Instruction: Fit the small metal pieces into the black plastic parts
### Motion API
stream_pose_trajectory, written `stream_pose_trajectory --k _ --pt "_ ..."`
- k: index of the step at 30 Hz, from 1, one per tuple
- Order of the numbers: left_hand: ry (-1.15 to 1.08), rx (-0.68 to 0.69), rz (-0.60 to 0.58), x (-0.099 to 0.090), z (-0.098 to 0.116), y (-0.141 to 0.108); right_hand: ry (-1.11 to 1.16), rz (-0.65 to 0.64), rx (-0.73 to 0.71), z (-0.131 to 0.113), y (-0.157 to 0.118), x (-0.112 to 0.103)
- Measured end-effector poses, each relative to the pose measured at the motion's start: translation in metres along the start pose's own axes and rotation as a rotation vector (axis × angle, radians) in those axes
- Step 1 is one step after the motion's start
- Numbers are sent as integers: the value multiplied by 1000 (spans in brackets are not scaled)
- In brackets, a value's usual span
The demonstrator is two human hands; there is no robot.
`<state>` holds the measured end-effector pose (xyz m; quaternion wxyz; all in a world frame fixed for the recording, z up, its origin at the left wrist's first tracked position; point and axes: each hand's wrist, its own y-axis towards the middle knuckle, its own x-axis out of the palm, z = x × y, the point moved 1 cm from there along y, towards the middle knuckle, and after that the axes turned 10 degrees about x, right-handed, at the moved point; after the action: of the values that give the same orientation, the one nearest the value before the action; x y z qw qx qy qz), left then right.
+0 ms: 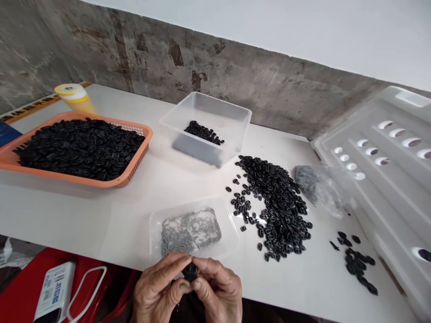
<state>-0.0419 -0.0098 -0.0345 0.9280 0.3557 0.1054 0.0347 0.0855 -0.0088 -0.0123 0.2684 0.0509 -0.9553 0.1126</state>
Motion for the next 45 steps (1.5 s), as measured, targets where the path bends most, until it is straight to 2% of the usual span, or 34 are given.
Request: stream_pose_trajectory --k 6,11,17,26,31,33,36,38,41,45 --pt "66 108 18 3 11 17 -98 -62 -95 6 1 -11" --pt "150 117 6 2 12 13 -212 138 -189 13 -2 -14" --pt "174 113 -47 1 7 4 -308 166 -299 11 -4 -11" --pt "156 138 -58 3 8 8 -473 224 -495 2 -6 -8" --pt "112 149 -28 7 7 9 -493 276 -487 2 -7 -10" --pt "95 158 -25 9 7 8 -476 248 -490 1 -6 -12" --pt "88 131 -15 10 8 9 -468 141 -475 -2 -3 -14" --pt "88 108 -16 8 7 10 -443 135 -458 -1 -1 -15" --pt "53 97 -40 4 3 12 -371 194 -413 4 0 -16" --pt "-131 14 -52 8 -2 12 -315 153 -294 13 1 -17"
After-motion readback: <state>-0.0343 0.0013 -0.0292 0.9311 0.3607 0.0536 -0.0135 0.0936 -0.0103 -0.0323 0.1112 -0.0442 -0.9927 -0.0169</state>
